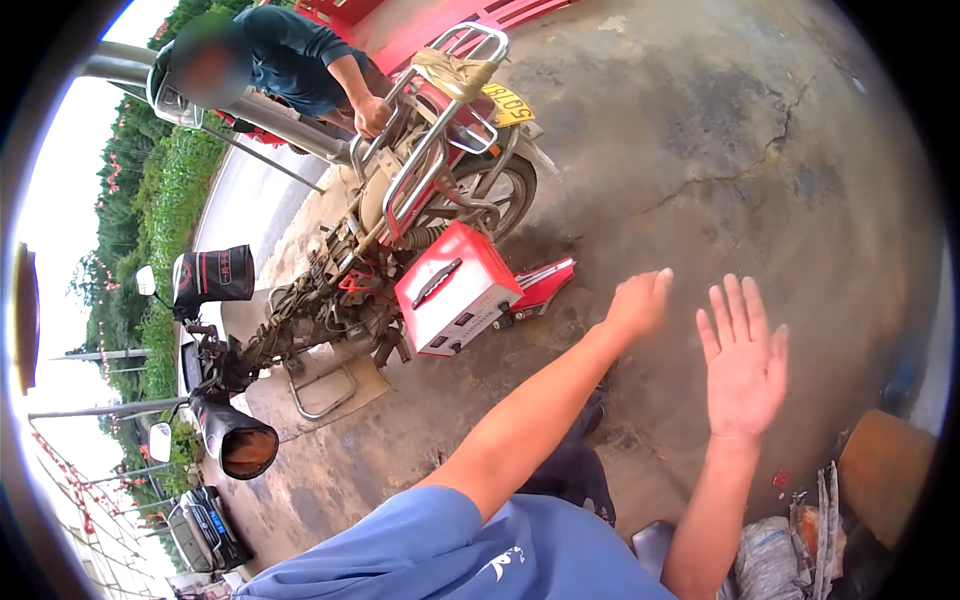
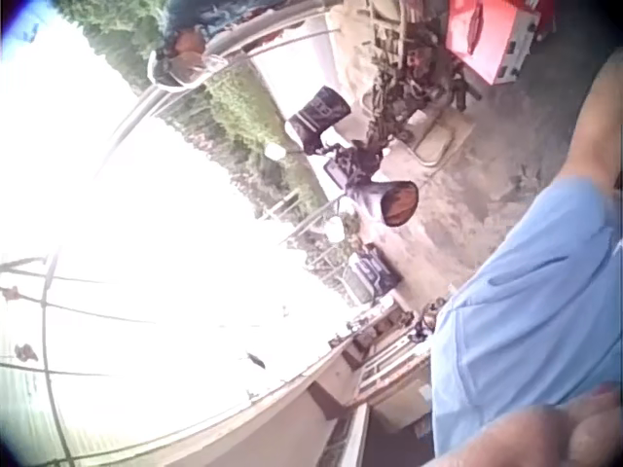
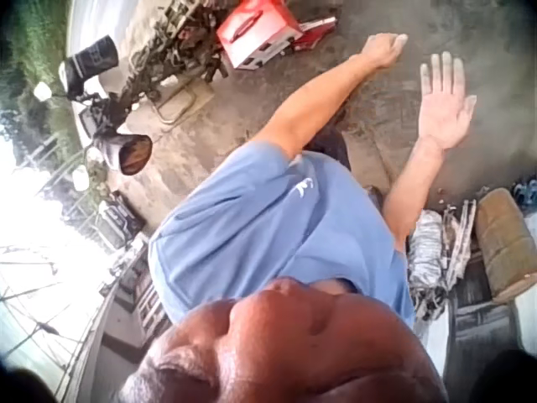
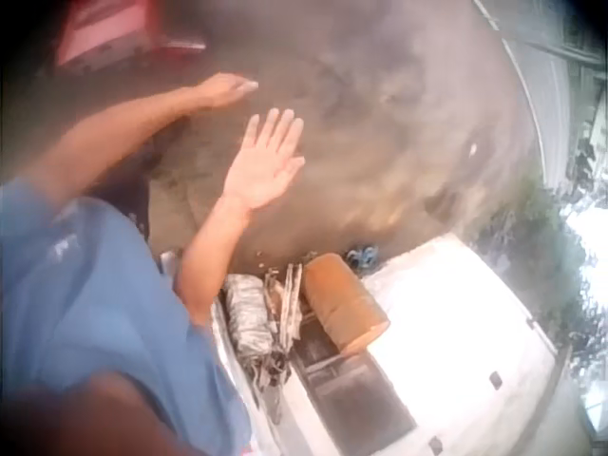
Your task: The person works on a motorcycle by connecting clamps to the battery, disconnecting and reconnecting electrical connectors along the frame, and holding the rear rack.
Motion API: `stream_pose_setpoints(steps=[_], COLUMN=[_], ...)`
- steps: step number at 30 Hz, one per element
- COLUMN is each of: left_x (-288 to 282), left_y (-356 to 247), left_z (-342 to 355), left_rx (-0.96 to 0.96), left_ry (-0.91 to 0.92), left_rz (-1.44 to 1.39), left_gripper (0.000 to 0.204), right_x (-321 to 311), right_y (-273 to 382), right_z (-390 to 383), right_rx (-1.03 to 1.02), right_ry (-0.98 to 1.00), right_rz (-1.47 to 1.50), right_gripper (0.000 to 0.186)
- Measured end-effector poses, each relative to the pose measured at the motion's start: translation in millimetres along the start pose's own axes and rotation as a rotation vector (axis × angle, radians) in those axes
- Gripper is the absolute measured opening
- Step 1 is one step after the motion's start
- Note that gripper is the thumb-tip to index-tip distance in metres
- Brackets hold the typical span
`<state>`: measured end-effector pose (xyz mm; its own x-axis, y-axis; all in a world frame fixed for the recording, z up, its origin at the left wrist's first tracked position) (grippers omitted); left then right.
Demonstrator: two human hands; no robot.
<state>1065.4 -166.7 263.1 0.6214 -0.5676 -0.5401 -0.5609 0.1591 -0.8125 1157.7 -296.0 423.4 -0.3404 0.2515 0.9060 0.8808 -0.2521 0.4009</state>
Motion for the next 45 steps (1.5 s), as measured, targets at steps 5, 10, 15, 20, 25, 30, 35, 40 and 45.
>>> stream_pose_setpoints(steps=[5, 10, 15, 20, 25, 30, 35, 40, 45], left_x=[1, 47, -40, -175, -220, -228, -278, -324, -361], left_y=[23, -75, -129, -39, 29, 40, -5, -16, -11], left_z=[67, 174, 223, 227, 217, 213, 245, 277, 338], left_rx=[-0.322, -0.317, -0.02, -0.268, -0.408, -0.694, -0.663, -0.724, -0.796], left_ry=[-0.134, -0.171, 0.041, -0.414, -0.68, -1.059, -1.275, -1.449, -1.538], left_rz=[-1.217, -1.493, -1.178, -0.502, -0.263, -0.54, -0.155, 0.034, 0.4], left_gripper=[0.067, 0.071, 0.061, 0.035, 0.026, 0.015, 0.014, 0.011, 0.012], right_x=[139, 3, -263, -363, -430, -412, -407, -331, -212], right_y=[146, 34, 132, 222, 311, 352, 384, 354, 230], right_z=[65, 196, 299, 287, 215, 303, 522, 817, 1032], right_rx=[-0.851, -0.552, 0.498, 0.647, 0.934, 1.178, 1.212, 0.776, 0.652], right_ry=[-0.117, 0.171, -0.162, -0.325, -0.902, -0.679, -0.396, -0.368, -0.008], right_rz=[-1.066, -1.77, -2.22, -1.991, -1.509, -1.598, -1.81, -1.592, -1.723], right_gripper=[0.076, 0.067, 0.061, 0.044, 0.028, 0.026, 0.025, 0.03, 0.036])
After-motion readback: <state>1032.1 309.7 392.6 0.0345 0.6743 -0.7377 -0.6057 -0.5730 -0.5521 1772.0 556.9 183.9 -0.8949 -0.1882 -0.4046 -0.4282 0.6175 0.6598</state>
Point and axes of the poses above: each hand's wrist, its own z-axis towards the middle knuckle, its own x-axis out of the palm, y = z × x, the point moved 7 cm from there along z, towards the middle knuckle, and after that the axes turned 2 degrees about x, right-handed, at the moved point
